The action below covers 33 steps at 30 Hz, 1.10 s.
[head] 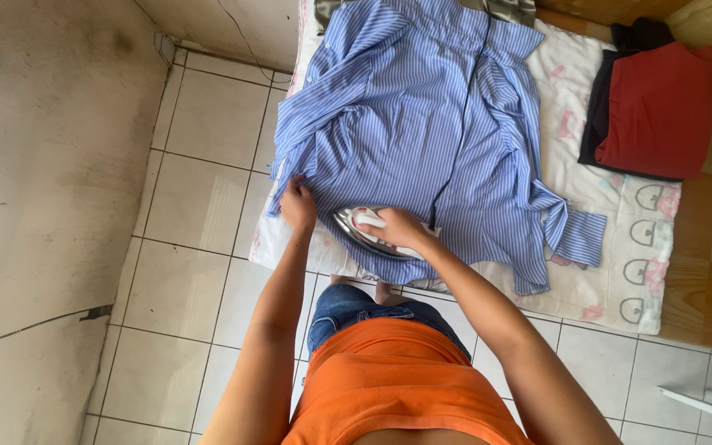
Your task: The person irons a blue and white striped shirt laid out on a bed. They use a white electric iron to smooth the fabric, moving it back and forth across the shirt's surface while holding the material steady with their other hand.
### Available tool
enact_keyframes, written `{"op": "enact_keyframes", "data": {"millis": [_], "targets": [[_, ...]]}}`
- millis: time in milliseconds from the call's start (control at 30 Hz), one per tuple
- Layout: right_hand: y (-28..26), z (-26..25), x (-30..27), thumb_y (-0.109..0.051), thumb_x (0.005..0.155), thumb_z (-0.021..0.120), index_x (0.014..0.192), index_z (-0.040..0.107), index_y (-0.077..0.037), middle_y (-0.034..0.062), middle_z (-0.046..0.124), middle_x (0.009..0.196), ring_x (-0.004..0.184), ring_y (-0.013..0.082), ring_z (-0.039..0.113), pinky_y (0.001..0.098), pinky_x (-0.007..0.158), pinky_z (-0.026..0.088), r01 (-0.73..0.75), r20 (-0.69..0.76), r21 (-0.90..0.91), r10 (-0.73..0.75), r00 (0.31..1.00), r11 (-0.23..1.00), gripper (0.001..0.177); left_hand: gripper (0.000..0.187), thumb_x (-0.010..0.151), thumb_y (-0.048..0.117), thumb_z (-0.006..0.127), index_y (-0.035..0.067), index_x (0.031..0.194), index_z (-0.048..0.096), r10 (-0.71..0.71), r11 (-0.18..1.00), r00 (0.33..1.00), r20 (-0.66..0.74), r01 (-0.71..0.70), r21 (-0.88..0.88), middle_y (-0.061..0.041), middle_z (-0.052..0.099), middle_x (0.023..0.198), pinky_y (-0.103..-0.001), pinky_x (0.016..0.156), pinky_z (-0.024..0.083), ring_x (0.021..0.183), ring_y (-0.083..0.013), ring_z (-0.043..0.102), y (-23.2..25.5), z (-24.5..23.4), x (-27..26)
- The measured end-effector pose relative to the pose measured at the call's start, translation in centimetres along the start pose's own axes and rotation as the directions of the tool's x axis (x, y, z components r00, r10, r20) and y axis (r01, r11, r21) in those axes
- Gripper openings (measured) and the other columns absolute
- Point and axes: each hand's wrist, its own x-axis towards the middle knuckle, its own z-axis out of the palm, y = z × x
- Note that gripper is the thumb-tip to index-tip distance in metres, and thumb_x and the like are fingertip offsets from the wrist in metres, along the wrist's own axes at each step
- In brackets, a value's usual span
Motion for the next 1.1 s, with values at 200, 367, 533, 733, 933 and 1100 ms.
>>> {"op": "enact_keyframes", "data": {"millis": [200, 367, 533, 733, 933, 1100], "targets": [[7.2, -1.2, -1.5, -0.066, 0.086, 0.070, 0.084, 0.074, -0.001, 0.0115, 0.072, 0.068, 0.059, 0.0228, 0.070, 0.0364, 0.057, 0.053, 0.000, 0.049, -0.112, 0.006, 0.999, 0.994, 0.065, 0.027, 0.097, 0.013, 0.055, 0.013, 0.119, 0.070, 0.167, 0.959, 0.986, -0.003, -0.163, -0.231, -0.008, 0.078, 0.095, -0.042, 0.078, 0.056, 0.085, -0.0280, 0.074, 0.6, 0.0, -1.2], [8.6, -2.0, -3.0, -0.066, 0.084, 0.071, 0.081, 0.074, -0.003, 0.0124, 0.070, 0.063, 0.057, 0.0243, 0.070, 0.0384, 0.056, 0.052, -0.121, -0.020, -0.116, 0.120, 0.993, 0.986, 0.064, 0.025, 0.107, 0.012, 0.049, 0.006, 0.126, 0.064, 0.320, 0.904, 0.947, 0.011, -0.302, -0.301, -0.017, 0.068, 0.118, -0.041, 0.090, 0.052, 0.103, -0.0318, 0.066, 1.1, 1.4, -3.3], [5.0, -2.1, -2.2, -0.064, 0.084, 0.069, 0.087, 0.075, -0.007, 0.0068, 0.071, 0.060, 0.054, 0.0199, 0.072, 0.0356, 0.053, 0.055, -0.075, -0.111, 0.001, 0.075, 0.991, 0.997, 0.057, 0.029, 0.107, 0.010, 0.046, 0.004, 0.130, 0.061, 0.310, 0.891, 0.951, -0.014, -0.295, -0.344, -0.017, 0.062, 0.117, -0.040, 0.092, 0.051, 0.106, -0.0304, 0.063, 1.1, 1.7, -4.3], [0.9, -1.4, 0.6, -0.064, 0.087, 0.066, 0.100, 0.077, -0.012, 0.0087, 0.072, 0.064, 0.057, 0.0242, 0.073, 0.0383, 0.056, 0.055, -0.097, -0.239, 0.022, 0.099, 0.966, 0.995, 0.055, 0.030, 0.108, 0.007, 0.042, 0.005, 0.132, 0.060, 0.300, 0.891, 0.954, 0.008, -0.277, -0.360, -0.016, 0.062, 0.116, -0.040, 0.092, 0.052, 0.107, -0.0299, 0.063, 0.8, 1.3, -4.6], [2.4, -1.7, 1.2, -0.065, 0.088, 0.066, 0.105, 0.079, -0.014, 0.0104, 0.073, 0.070, 0.063, 0.0280, 0.073, 0.0410, 0.060, 0.055, -0.036, -0.299, 0.027, 0.042, 0.953, 0.999, 0.055, 0.043, 0.101, 0.002, 0.044, 0.006, 0.142, 0.056, 0.365, 0.915, 0.931, 0.015, -0.356, -0.190, -0.018, 0.059, 0.123, -0.044, 0.097, 0.049, 0.110, -0.0350, 0.060, 1.0, 2.2, -5.2], [6.1, -3.1, -0.8, -0.065, 0.087, 0.066, 0.104, 0.078, -0.015, 0.0093, 0.073, 0.069, 0.061, 0.0264, 0.074, 0.0396, 0.060, 0.056, -0.098, -0.252, 0.057, 0.109, 0.962, 0.994, 0.054, 0.053, 0.101, 0.007, 0.050, 0.009, 0.154, 0.046, 0.419, 0.908, 0.906, 0.063, -0.419, -0.017, -0.020, 0.056, 0.128, -0.050, 0.102, 0.044, 0.115, -0.0405, 0.055, 0.6, 3.2, -5.4]]}}
